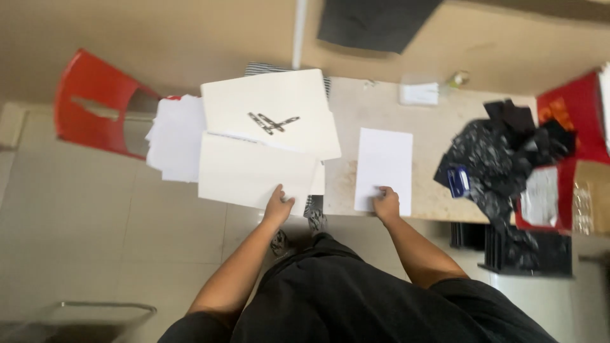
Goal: The recorder staples papers, organizes them into various white folders, handles metal components, and packs the materials into a black plastic bag.
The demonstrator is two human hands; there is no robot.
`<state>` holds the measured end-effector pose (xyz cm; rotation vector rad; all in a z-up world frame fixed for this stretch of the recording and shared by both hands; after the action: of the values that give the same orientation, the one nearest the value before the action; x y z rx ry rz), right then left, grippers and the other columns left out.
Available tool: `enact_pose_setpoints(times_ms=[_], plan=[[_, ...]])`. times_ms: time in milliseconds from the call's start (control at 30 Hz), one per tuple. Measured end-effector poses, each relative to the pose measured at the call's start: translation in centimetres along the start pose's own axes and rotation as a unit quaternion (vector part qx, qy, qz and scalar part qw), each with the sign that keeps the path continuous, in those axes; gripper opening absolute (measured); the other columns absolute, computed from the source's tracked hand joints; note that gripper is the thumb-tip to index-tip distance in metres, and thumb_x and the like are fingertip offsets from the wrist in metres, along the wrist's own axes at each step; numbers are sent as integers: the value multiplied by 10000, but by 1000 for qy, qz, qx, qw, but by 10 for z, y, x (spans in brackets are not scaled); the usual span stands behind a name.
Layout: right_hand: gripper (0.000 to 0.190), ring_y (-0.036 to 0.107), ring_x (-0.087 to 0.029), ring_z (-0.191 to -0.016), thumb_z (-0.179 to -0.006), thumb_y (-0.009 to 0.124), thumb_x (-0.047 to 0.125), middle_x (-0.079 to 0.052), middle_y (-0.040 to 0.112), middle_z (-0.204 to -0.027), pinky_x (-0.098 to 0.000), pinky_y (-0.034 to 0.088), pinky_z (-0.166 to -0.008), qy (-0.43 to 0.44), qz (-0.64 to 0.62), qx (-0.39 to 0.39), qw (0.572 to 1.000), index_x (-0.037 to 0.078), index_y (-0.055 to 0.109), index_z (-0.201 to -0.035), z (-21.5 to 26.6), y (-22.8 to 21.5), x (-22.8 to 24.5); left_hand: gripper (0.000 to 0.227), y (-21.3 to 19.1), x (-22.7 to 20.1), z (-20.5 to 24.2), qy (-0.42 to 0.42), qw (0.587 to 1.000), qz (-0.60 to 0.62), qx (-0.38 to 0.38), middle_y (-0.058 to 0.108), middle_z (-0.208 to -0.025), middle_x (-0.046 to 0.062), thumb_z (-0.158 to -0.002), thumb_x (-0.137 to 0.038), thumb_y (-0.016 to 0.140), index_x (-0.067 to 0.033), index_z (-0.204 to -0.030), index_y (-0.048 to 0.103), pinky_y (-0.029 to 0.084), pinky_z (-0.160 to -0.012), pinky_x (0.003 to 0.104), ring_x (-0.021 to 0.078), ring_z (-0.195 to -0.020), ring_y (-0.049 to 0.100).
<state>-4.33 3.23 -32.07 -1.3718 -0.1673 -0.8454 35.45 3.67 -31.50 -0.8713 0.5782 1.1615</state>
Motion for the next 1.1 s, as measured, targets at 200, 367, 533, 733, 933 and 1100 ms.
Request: enact_pose_setpoints(times_ms=[200,367,533,733,933,1100], plan=[[504,716,-349,-1023,-814,698,115,-242,726,-1138,-432,577,-899,179,-89,-18,980,39,621,-1306,31,-24,-72,709,55,-20,29,38,996,12,78,547,-1480,193,-907,-172,668,-56,-1545,380,495,-1018,351,289,-1228,638],[639,565,-409,-1181,-807,813,233,-252,538,-1325,-466,497,-991,228,1,-50,972,58,546,-1360,11,-53,-77,645,84,-22,42,48,993,10,112,600,-1432,178,-919,-157,670,-48,-1514,446,495,-1005,347,261,-1225,616],[913,545,-445,-1234,-786,880,326,-260,383,-1481,-500,529,-1004,394,-59,24,917,21,358,-1470,3,-46,-108,576,123,-2,33,75,994,-19,78,712,-1279,154,-910,-161,671,-41,-1456,531,525,-970,334,256,-1118,690],[723,648,-366,-1101,-732,943,337,-229,647,-1225,-415,554,-941,226,23,80,971,-12,573,-1245,-47,-30,-191,505,198,7,31,23,996,66,56,741,-1166,136,-928,-123,652,-49,-1417,552,550,-836,319,210,-898,684],[361,732,-330,-952,-856,784,214,-191,759,-1038,-426,591,-848,127,-43,165,977,-36,686,-1097,-53,-45,-223,426,280,-12,43,-23,992,68,105,739,-1087,121,-944,-104,643,-25,-1362,638,525,-801,311,189,-873,640],[330,702,-261,-1046,-970,618,17,-125,652,-1236,-371,657,-812,199,-382,222,875,79,522,-1280,-31,-99,-184,421,313,9,1,50,994,61,77,728,-1057,101,-896,-103,673,-15,-1306,631,530,-891,317,184,-969,667]])
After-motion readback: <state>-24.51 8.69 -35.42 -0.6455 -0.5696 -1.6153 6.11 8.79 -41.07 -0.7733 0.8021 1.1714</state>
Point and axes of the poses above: each hand's wrist, its own z-axis away from the middle knuckle, its own y-axis out of the palm, x = y × z, the point moved 6 cm from there along -z, towards the middle knuckle
